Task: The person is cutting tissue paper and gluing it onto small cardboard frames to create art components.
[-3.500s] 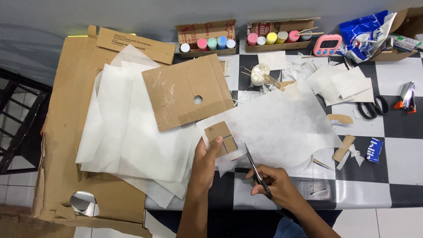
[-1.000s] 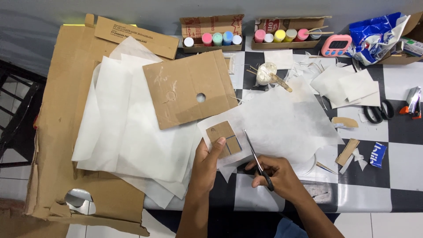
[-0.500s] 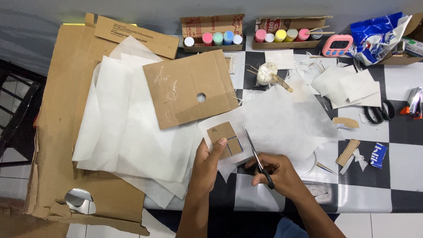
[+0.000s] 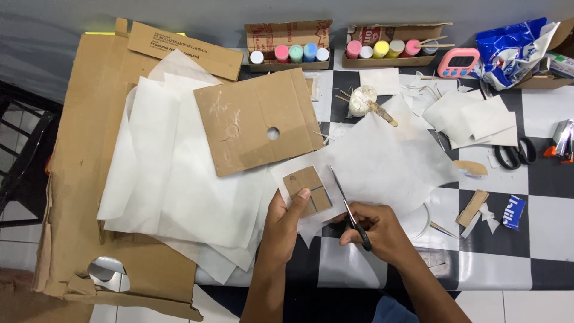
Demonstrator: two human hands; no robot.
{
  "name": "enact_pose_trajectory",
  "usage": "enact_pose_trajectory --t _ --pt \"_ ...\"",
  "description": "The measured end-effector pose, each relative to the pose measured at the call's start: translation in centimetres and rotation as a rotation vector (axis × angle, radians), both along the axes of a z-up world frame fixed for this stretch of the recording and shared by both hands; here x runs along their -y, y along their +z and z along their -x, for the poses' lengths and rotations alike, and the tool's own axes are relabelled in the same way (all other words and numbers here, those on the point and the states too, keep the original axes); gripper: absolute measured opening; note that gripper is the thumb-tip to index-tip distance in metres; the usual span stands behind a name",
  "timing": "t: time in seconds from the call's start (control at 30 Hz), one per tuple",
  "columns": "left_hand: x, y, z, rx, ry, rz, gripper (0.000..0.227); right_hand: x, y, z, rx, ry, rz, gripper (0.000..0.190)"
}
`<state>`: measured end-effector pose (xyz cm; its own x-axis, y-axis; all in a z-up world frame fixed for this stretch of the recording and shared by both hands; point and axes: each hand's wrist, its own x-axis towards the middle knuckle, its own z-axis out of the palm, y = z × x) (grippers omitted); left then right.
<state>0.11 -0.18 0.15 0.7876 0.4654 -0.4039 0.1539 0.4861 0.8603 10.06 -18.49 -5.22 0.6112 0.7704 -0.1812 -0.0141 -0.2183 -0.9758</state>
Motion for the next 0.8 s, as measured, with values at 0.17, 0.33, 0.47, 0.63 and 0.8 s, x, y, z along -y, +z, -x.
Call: enact_pose_trajectory --t 0.17,0.33,0.47,0.63,0.8 --pt "-0.1 -0.4 0.1 -0.017 0.009 0.025 0.045 0.0 -0.1 -0.2 -0.003 0.000 -0.011 0.037" --pt "0.1 -0.4 0.0 -0.006 -0.013 0.031 0.045 -0.5 0.8 -0.5 -0.065 -0.021 -0.016 0.041" --pt "-0.1 -0.1 -0.1 -0.035 -0.012 0.012 0.045 -0.7 0.3 -0.6 0.011 -0.027 -0.029 0.047" --pt "-0.3 0.2 0.0 -0.048 -0.087 -0.026 0.050 -1.0 0.2 -0.9 -0.100 -0.041 -0.064 0.041" --pt "-0.4 0.1 0.0 -0.009 -0.071 -0.004 0.046 -1.7 1.2 -1.0 0.041 -0.022 -0.062 0.043"
